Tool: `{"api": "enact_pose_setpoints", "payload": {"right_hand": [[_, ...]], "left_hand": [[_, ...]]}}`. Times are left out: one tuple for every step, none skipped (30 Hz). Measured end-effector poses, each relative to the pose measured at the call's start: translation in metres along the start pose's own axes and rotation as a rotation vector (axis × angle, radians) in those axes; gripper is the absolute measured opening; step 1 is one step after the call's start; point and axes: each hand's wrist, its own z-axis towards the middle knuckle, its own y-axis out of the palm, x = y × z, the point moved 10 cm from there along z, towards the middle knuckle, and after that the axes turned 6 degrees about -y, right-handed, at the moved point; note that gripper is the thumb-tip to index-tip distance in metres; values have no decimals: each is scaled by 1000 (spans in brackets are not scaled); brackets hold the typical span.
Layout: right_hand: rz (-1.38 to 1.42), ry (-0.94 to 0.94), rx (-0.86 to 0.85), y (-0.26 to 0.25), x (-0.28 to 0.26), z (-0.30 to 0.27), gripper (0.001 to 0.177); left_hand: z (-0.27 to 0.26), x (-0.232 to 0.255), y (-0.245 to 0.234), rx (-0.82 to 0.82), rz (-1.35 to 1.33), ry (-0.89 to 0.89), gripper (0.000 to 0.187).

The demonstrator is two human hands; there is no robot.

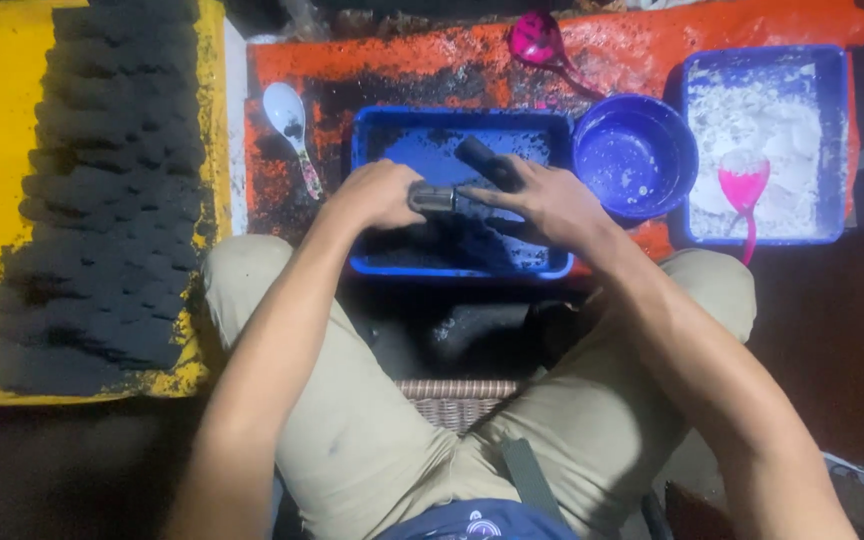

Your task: Manually molding charcoal powder into cylindrical briquettes using a hand-held mold and a spoon.

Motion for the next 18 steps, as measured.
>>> {"api": "enact_pose_setpoints", "payload": {"right_hand": [[-49,-66,-29,3,-5,3,45],[-101,-135,-55,6,-10,6,42],[-95,-135,-55,10,-10,6,42],[-103,-170,-33,9,-11,6,36],[-112,-205,-12,9,-12,5,30],[-107,-199,-12,18,-7,2,30],[-124,-223,33,22,-7,-1,28],[-150,-256,74,24,-3,-3,28],[-152,-262,71,20,-5,-1,28],[-187,-218,-62,29,-3,1,36],[-220,-174,-196,38,-1,2,45],[-217,-177,-198,35,-5,3,45],[-280,-173,-197,31,-8,5,33],[-346,-168,-190,26,-11,9,23],[-345,-169,-188,28,-13,11,23],[-361,-144,-248,34,-10,11,26],[-377,-120,-308,40,-8,11,30],[-378,-121,-309,48,-7,9,30]], "left_hand": [[-1,0,1,-9,4,-8,21],[-1,0,0,-14,10,-17,19],[-1,-3,3,-18,11,-21,19],[1,-5,7,-64,6,-32,22],[2,-7,11,-109,1,-42,24],[-1,-5,7,-116,4,-42,24],[-6,-2,5,-151,-20,-39,27],[-8,2,1,-176,-52,-36,29],[-10,5,-2,-172,-58,-36,29],[-14,7,0,-211,-23,-42,30],[-18,8,2,-250,12,-47,32],[-14,4,6,-252,9,-50,32],[-11,1,13,-275,22,-42,34],[-6,-2,17,-294,40,-33,36],[-6,-5,18,-294,41,-35,36],[-4,-4,20,-308,48,-23,37],[-3,-4,22,-322,55,-10,39],[-7,-1,19,-322,53,-10,39]]}}
